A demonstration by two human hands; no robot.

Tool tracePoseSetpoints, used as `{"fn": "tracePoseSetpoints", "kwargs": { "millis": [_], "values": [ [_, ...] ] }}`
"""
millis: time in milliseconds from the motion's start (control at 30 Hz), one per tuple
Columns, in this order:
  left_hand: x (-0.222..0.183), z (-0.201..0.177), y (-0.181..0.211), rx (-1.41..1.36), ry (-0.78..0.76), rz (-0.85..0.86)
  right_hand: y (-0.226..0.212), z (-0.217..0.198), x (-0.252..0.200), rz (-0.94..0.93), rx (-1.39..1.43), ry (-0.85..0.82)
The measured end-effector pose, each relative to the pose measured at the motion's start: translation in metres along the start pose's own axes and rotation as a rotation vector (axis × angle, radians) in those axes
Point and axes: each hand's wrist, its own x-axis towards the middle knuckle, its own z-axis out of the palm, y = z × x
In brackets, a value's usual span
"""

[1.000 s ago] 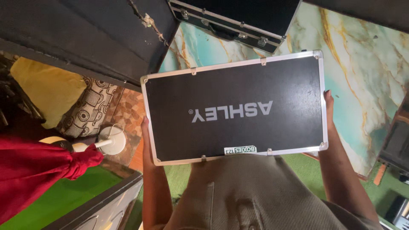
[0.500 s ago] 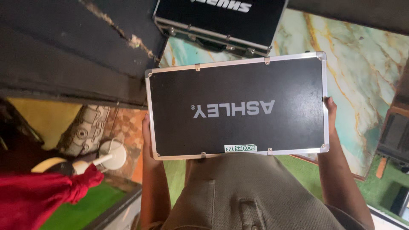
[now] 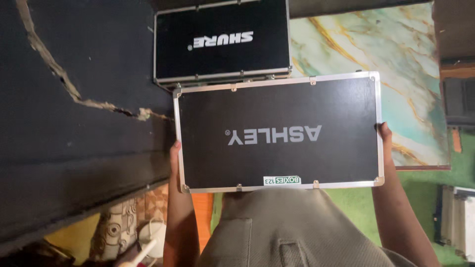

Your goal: The person opens a black hard case on a table and then picks up and opens a silver hard case in a room with keyboards.

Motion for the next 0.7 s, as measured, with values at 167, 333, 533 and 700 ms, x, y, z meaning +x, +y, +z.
{"fn": "tracePoseSetpoints", "kwargs": {
  "millis": [167,333,533,700],
  "values": [
    [0.020,0.001,0.036,0.076,0.013,0.010,0.018,0.022,-0.004,-0.104,0.088,-0.044],
    [0.057,-0.005,0.071,0.118,-0.035,-0.048,0.014,0.053,0.010,-0.125,0.051,-0.024],
    [0.098,0.014,0.110,0.074,-0.170,0.002,-0.010,0.088,0.072,-0.146,0.029,-0.058],
    [0.120,0.056,0.146,0.116,-0.205,0.046,-0.027,0.114,0.101,-0.187,0.011,-0.067]
  ]
}}
